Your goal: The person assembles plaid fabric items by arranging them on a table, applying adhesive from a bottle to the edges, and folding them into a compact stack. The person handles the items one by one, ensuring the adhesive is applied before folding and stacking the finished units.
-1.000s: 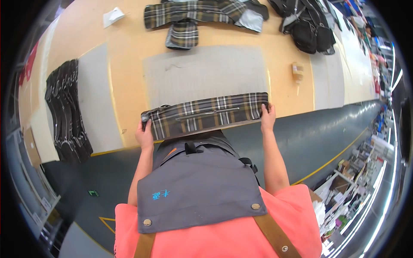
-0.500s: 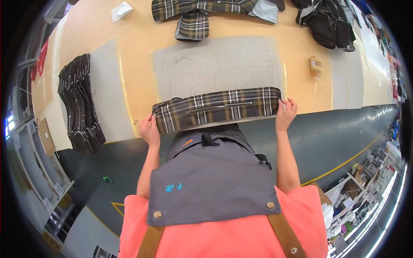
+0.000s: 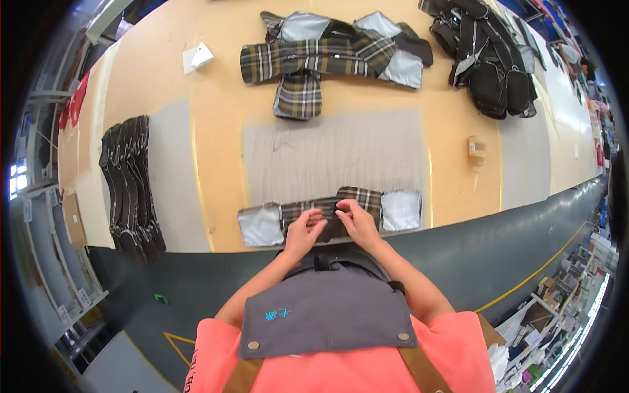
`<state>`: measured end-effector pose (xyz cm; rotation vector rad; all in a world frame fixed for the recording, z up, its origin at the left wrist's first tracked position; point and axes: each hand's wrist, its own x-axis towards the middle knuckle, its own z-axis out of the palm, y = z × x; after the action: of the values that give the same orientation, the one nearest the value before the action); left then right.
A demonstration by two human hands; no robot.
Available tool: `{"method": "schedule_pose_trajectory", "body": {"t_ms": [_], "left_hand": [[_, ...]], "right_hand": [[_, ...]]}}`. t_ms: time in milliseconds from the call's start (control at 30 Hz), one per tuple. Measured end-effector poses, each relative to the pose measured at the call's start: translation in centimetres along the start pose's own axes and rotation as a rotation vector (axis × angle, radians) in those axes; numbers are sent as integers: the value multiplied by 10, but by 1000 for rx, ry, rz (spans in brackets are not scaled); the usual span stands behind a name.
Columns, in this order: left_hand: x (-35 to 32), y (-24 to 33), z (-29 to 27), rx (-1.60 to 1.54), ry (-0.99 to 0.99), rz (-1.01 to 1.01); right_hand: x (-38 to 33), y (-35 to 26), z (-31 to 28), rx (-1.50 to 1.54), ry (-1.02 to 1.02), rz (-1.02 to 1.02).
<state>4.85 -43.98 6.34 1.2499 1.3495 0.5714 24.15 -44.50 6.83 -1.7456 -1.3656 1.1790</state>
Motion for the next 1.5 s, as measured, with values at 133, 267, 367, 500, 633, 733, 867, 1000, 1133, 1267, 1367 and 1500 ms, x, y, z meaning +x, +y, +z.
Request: {"method": "schedule_pose_trajectory", "body": {"t_ms": [133, 267, 367, 500, 633, 733, 867, 1000, 1133, 1267, 1367, 1500], "left_hand": [[8, 29, -3, 16, 1, -23], [24, 32, 1, -47, 88, -63], [24, 25, 4, -116, 150, -121], [17, 24, 4, -146, 205, -159], [29, 30, 1, -231, 245, -141], [61, 46, -9, -299, 207, -136], [124, 95, -16, -583, 88, -178], [188, 134, -40, -1183, -72, -273], [221, 187, -60, -1850, -71, -123], [286, 119, -80, -2043, -109, -117], [241, 103, -67, -1893, -24, -110], [167, 80, -88, -1612, 182, -157]], "right_hand": [[100, -14, -72, 43, 253, 13], [249, 24, -158, -234, 729, -198], [318, 49, -194, -322, 951, 200], [335, 67, -204, -294, 716, 320], [315, 36, -205, -53, 559, -39], [292, -72, -198, -81, 499, -240], [279, -180, -193, -134, 407, -475], [220, -273, -190, 123, 327, -679], [128, -297, -221, 340, 435, -586], [62, -244, -273, 551, 557, -419], [39, -186, -289, 562, 614, -244], [45, -82, -284, 713, 517, -51]]}}
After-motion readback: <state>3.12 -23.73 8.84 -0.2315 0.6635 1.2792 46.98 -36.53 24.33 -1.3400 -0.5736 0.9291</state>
